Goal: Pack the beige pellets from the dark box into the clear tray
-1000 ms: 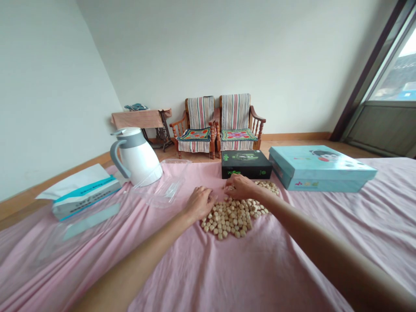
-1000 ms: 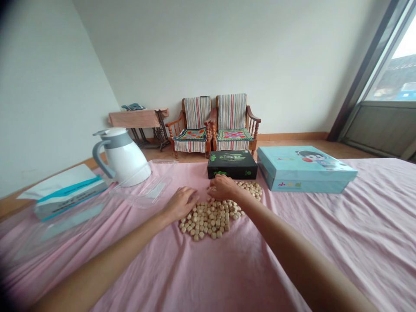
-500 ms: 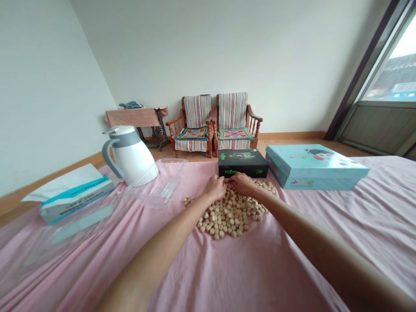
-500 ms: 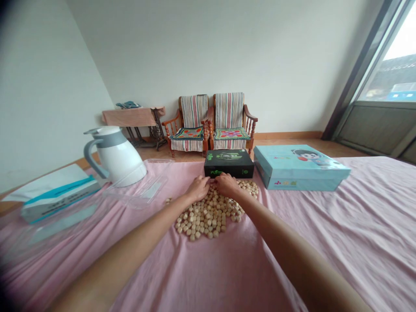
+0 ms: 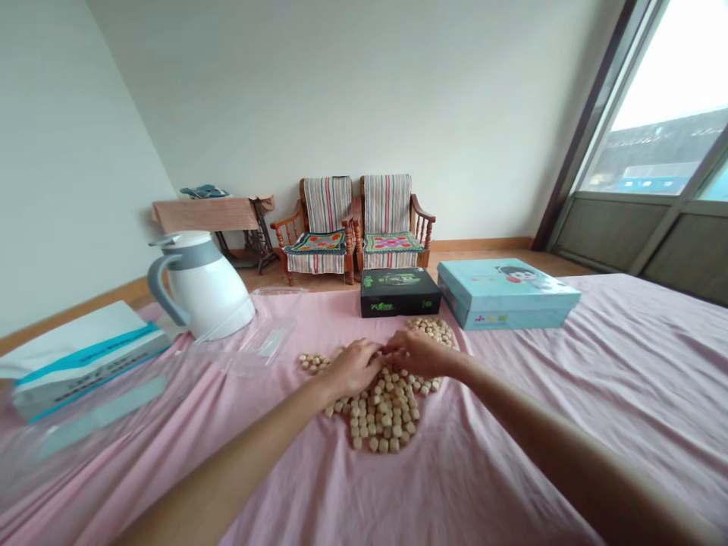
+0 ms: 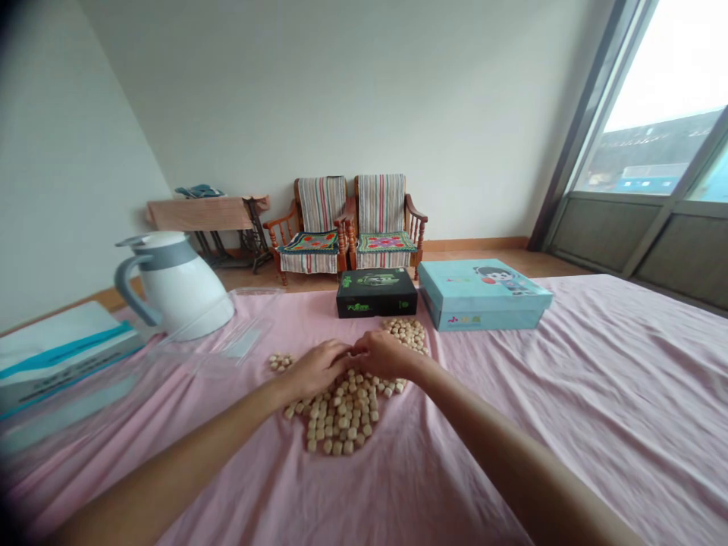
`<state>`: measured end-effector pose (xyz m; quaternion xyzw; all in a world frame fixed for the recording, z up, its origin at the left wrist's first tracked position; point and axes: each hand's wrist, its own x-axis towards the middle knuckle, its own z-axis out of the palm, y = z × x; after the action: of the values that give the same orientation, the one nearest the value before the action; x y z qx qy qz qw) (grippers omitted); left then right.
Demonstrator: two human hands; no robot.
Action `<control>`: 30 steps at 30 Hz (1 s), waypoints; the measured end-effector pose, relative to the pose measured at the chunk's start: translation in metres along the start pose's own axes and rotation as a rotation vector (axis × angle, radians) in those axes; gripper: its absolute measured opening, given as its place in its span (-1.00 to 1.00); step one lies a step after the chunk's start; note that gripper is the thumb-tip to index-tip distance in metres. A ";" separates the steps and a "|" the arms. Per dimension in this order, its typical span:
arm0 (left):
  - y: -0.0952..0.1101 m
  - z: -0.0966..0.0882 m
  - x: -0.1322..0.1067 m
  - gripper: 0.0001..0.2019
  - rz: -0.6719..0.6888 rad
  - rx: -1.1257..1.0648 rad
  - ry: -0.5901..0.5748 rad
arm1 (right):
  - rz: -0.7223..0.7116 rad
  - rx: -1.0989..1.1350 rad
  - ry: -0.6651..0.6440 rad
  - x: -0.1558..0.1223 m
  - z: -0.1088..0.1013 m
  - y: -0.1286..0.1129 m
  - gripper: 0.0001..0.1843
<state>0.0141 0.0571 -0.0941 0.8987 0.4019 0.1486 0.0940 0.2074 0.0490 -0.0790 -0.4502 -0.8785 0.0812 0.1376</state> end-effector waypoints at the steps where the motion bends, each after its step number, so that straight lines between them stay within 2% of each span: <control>1: -0.005 -0.004 -0.004 -0.65 -0.017 -0.012 0.036 | 0.038 0.012 0.065 -0.002 -0.003 0.006 -0.71; 4: -0.035 -0.014 -0.017 -0.63 -0.124 -0.010 0.186 | 0.258 -0.026 0.265 -0.003 -0.007 0.038 -0.67; 8: -0.081 -0.017 -0.040 -0.56 -0.145 0.065 0.210 | 0.393 0.010 0.271 -0.002 0.000 0.082 -0.63; 10: -0.094 -0.013 -0.053 -0.54 -0.149 0.090 0.237 | 0.398 0.036 0.265 -0.001 0.008 0.095 -0.61; 12: -0.097 -0.006 -0.061 -0.52 -0.147 0.104 0.246 | 0.394 0.051 0.257 0.000 0.014 0.100 -0.60; 16: -0.087 0.005 -0.060 -0.48 -0.150 0.086 0.232 | 0.368 0.101 0.247 0.002 0.021 0.098 -0.58; 21: -0.061 0.006 -0.033 -0.48 -0.113 -0.040 0.191 | 0.298 0.223 0.221 0.003 0.021 0.090 -0.57; 27: -0.031 0.013 -0.005 -0.51 -0.009 -0.106 0.115 | 0.075 0.440 0.138 0.002 0.022 0.076 -0.60; 30: -0.018 0.014 -0.001 -0.50 0.045 -0.134 0.078 | 0.033 0.459 0.093 -0.002 0.021 0.067 -0.62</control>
<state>0.0061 0.0679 -0.1129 0.8928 0.3739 0.2119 0.1347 0.2534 0.0864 -0.1177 -0.4247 -0.8221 0.2603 0.2755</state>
